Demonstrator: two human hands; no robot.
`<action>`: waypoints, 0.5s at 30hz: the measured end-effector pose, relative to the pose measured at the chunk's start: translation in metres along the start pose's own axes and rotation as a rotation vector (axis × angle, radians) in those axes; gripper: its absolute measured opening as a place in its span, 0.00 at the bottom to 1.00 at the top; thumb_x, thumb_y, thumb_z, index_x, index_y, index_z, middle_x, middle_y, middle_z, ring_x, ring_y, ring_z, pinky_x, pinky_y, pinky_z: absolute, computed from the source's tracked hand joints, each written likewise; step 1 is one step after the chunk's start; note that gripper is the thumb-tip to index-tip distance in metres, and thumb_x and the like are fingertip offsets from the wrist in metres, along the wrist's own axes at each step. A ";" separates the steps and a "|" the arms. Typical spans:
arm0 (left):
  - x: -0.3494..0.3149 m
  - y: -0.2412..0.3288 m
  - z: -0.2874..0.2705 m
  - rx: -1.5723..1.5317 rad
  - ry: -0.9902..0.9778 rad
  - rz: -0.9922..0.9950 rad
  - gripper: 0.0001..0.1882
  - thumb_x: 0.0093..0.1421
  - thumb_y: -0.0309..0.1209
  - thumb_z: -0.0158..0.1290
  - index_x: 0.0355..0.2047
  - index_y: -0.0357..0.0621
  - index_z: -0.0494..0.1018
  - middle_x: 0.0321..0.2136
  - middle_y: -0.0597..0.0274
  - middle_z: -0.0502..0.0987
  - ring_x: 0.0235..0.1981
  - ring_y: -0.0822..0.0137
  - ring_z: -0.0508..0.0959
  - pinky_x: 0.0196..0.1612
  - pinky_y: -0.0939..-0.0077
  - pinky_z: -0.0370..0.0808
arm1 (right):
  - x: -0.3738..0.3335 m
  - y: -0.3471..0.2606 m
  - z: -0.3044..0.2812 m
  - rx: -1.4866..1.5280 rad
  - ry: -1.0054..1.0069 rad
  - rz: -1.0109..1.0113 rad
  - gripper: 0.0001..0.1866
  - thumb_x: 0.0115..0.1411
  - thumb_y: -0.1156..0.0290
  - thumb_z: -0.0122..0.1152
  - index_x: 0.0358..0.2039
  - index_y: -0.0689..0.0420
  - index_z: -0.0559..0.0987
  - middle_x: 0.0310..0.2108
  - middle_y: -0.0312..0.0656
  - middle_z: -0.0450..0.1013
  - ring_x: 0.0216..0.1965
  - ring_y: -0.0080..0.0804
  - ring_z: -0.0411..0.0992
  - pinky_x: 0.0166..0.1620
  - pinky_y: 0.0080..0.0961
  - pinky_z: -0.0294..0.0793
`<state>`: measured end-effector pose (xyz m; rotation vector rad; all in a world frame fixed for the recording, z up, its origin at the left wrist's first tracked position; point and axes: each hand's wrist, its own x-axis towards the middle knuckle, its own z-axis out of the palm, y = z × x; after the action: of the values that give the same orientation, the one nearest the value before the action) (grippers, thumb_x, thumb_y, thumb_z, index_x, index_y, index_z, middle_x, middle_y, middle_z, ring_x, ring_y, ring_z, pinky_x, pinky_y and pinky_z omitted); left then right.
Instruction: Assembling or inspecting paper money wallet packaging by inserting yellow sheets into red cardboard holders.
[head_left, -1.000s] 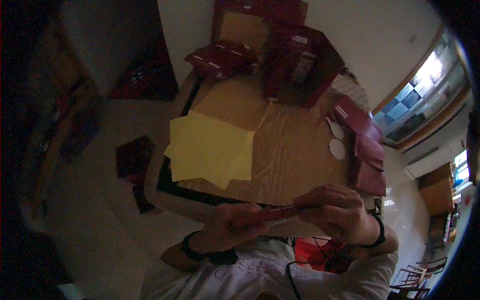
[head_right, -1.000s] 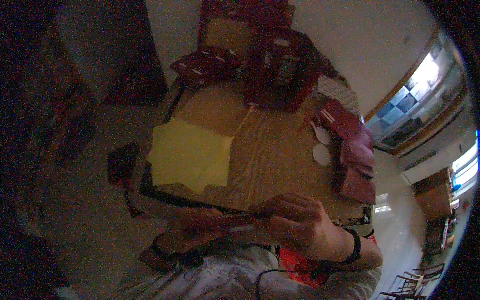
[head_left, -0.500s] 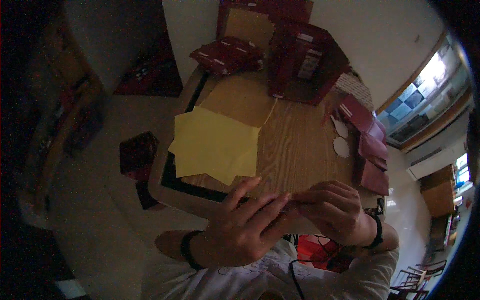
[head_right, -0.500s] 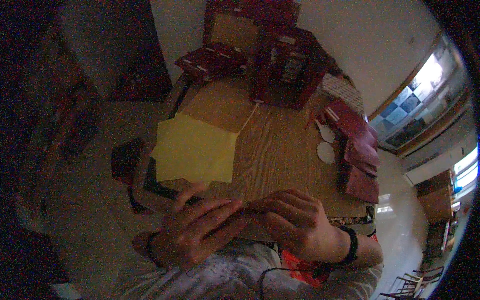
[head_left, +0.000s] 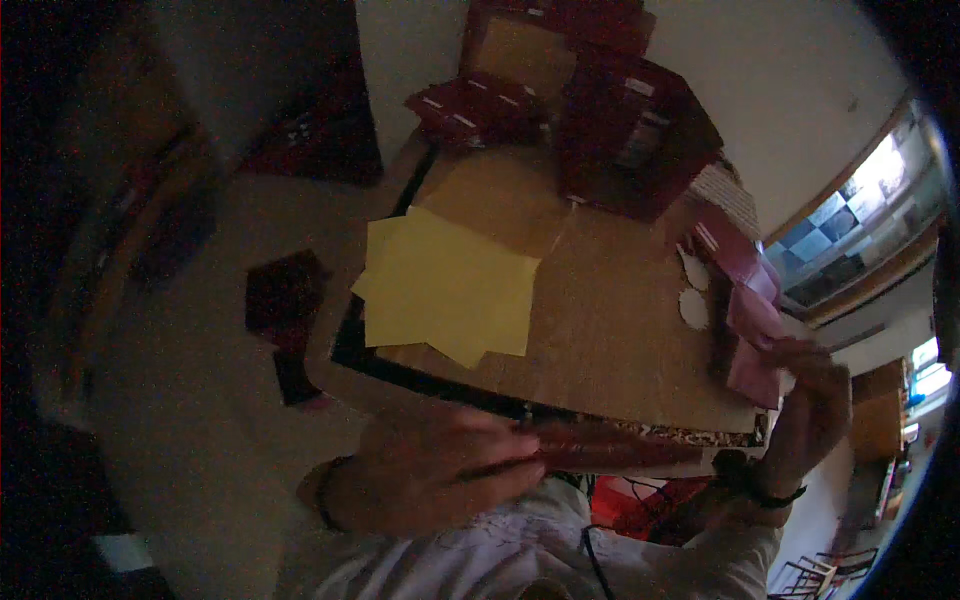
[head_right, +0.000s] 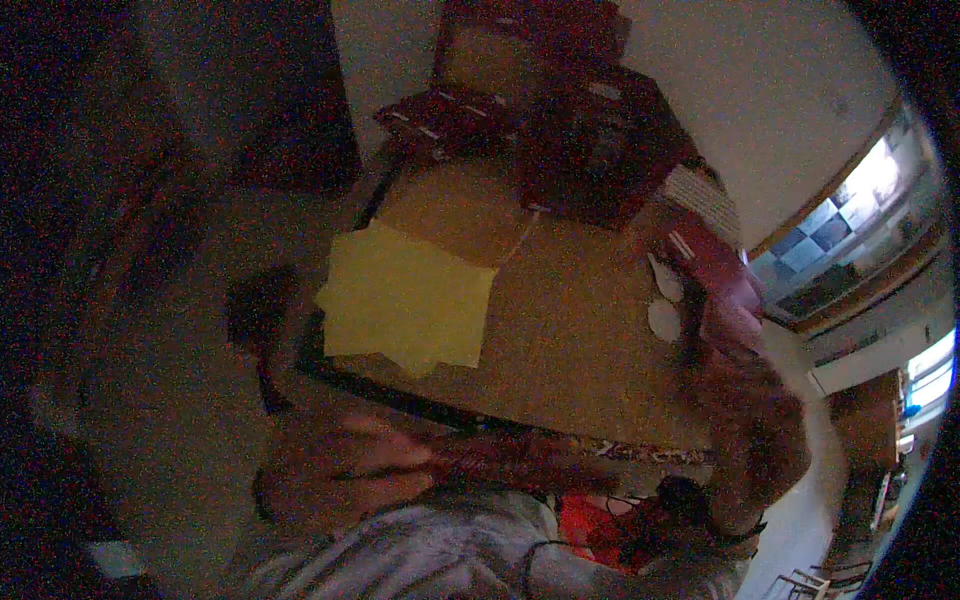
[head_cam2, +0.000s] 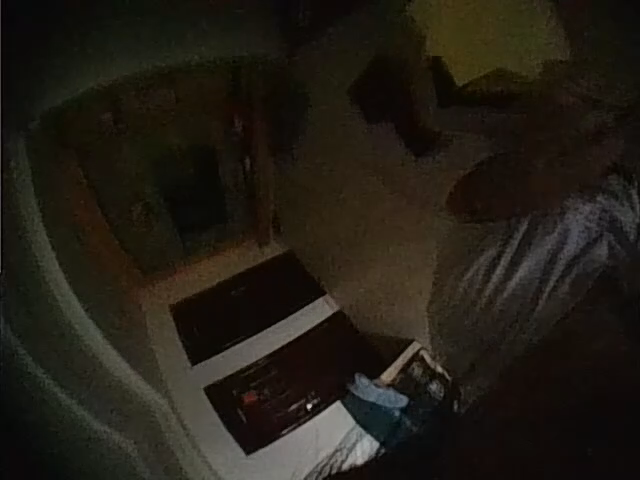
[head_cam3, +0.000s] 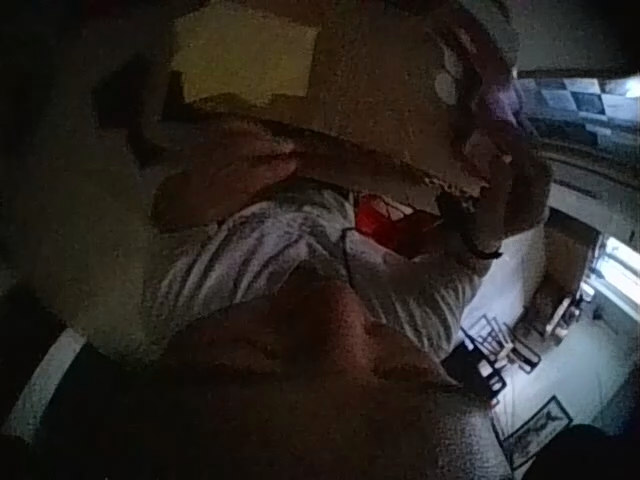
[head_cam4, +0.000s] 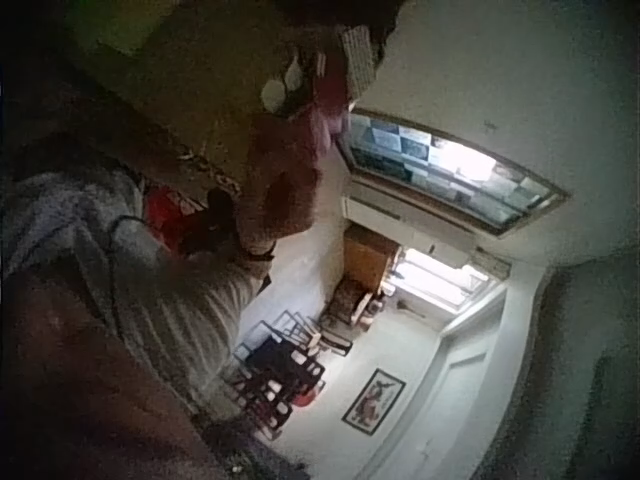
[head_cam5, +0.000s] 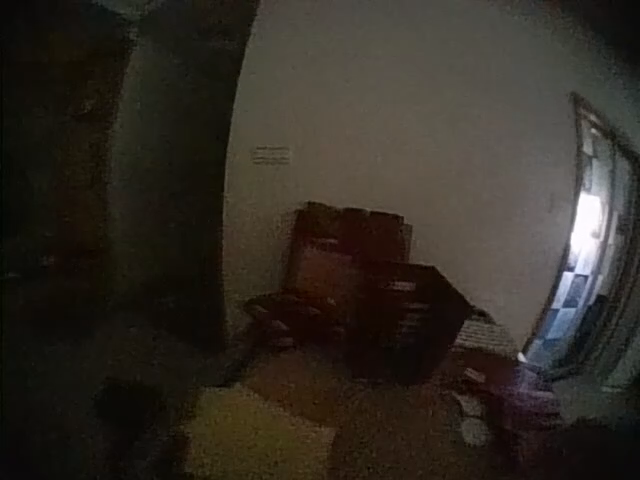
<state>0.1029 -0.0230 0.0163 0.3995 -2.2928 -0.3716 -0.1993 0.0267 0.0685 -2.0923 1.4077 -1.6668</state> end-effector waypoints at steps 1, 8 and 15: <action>-0.002 -0.004 -0.008 -0.030 0.072 0.066 0.15 0.44 0.29 0.58 0.35 0.46 0.77 0.37 0.64 0.76 0.32 0.67 0.76 0.32 0.77 0.76 | 0.002 0.010 -0.010 -0.143 0.061 0.177 0.09 0.55 0.69 0.56 0.33 0.61 0.75 0.34 0.44 0.74 0.38 0.33 0.72 0.42 0.30 0.71; -0.032 0.002 -0.033 -0.064 0.076 0.000 0.11 0.42 0.29 0.62 0.30 0.48 0.78 0.33 0.66 0.78 0.29 0.70 0.78 0.27 0.82 0.77 | 0.016 0.123 0.107 -0.186 -0.575 0.262 0.08 0.57 0.76 0.55 0.39 0.56 0.76 0.41 0.41 0.74 0.43 0.32 0.72 0.44 0.26 0.71; -0.050 -0.011 -0.027 -0.143 0.086 -0.068 0.11 0.43 0.29 0.62 0.30 0.48 0.77 0.34 0.67 0.78 0.30 0.69 0.78 0.28 0.81 0.77 | -0.030 0.180 0.190 -0.506 -0.918 -0.548 0.25 0.58 0.60 0.53 0.55 0.51 0.66 0.57 0.43 0.61 0.55 0.39 0.62 0.57 0.38 0.60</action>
<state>0.1576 -0.0172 -0.0023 0.4138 -2.1575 -0.5393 -0.1469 -0.1350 -0.1333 -3.0842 1.0204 -0.2040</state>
